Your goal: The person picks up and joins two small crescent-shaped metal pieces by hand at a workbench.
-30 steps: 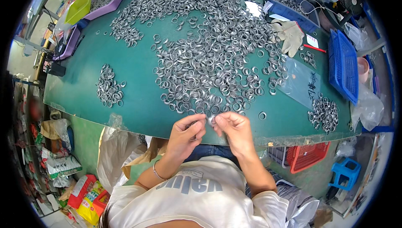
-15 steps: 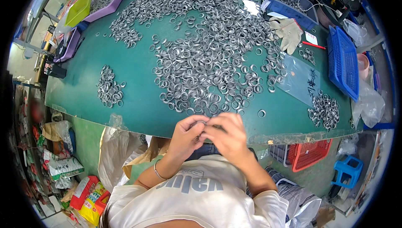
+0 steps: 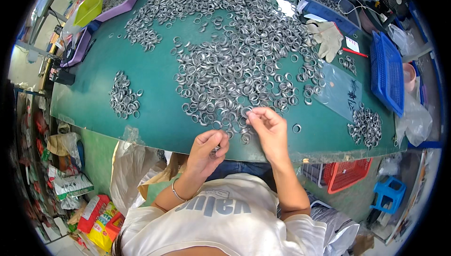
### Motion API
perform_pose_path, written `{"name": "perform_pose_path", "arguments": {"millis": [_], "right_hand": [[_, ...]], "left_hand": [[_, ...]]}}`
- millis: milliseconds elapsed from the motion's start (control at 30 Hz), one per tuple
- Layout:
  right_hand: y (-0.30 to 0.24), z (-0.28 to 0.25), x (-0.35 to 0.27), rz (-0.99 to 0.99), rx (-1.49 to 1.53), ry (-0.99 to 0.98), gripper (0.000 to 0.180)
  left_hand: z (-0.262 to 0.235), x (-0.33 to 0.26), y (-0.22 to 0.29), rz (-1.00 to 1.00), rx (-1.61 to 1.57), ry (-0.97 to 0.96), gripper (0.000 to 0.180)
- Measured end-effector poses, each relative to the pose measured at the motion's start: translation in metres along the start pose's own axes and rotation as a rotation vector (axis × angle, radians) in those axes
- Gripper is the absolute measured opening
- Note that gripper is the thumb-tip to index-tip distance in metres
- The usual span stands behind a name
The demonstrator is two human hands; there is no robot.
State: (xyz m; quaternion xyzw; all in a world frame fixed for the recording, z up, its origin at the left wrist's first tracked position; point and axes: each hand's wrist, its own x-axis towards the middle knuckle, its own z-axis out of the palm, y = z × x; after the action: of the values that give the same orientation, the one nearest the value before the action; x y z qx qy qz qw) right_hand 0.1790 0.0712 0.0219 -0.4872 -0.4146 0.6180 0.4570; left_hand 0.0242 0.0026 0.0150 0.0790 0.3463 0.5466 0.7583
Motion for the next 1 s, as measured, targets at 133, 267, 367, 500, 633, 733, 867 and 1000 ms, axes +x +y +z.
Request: {"name": "perform_pose_path", "arguments": {"millis": [133, 267, 367, 500, 633, 733, 867, 1000], "right_hand": [[-0.003, -0.01, -0.016, 0.329, 0.762, -0.264, 0.011], [-0.006, -0.008, -0.029, 0.519, 0.912, -0.269, 0.015], [-0.008, -0.004, -0.033, 0.598, 0.956, -0.3, 0.016], [-0.01, -0.002, -0.037, 0.544, 0.857, -0.323, 0.016], [-0.019, 0.001, -0.04, 0.588, 0.847, -0.317, 0.016], [-0.012, -0.005, -0.042, 0.613, 0.907, -0.369, 0.015], [-0.012, -0.004, -0.045, 0.669, 0.883, -0.305, 0.013], [-0.012, -0.002, -0.046, 0.648, 0.936, -0.389, 0.013]], "left_hand": [[0.007, 0.003, -0.003, 0.103, 0.12, 0.022, 0.027], [0.021, 0.002, -0.001, 0.184, 0.192, -0.04, 0.031], [0.023, 0.003, 0.0, 0.213, 0.236, -0.066, 0.03], [0.022, 0.005, 0.001, 0.217, 0.354, -0.114, 0.027], [0.02, 0.003, 0.0, 0.217, 0.373, -0.081, 0.021], [0.022, 0.001, 0.003, 0.241, 0.438, -0.07, 0.019], [0.026, 0.0, 0.011, 0.288, 0.568, -0.102, 0.018], [0.023, -0.001, 0.014, 0.212, 0.507, -0.13, 0.018]]}}
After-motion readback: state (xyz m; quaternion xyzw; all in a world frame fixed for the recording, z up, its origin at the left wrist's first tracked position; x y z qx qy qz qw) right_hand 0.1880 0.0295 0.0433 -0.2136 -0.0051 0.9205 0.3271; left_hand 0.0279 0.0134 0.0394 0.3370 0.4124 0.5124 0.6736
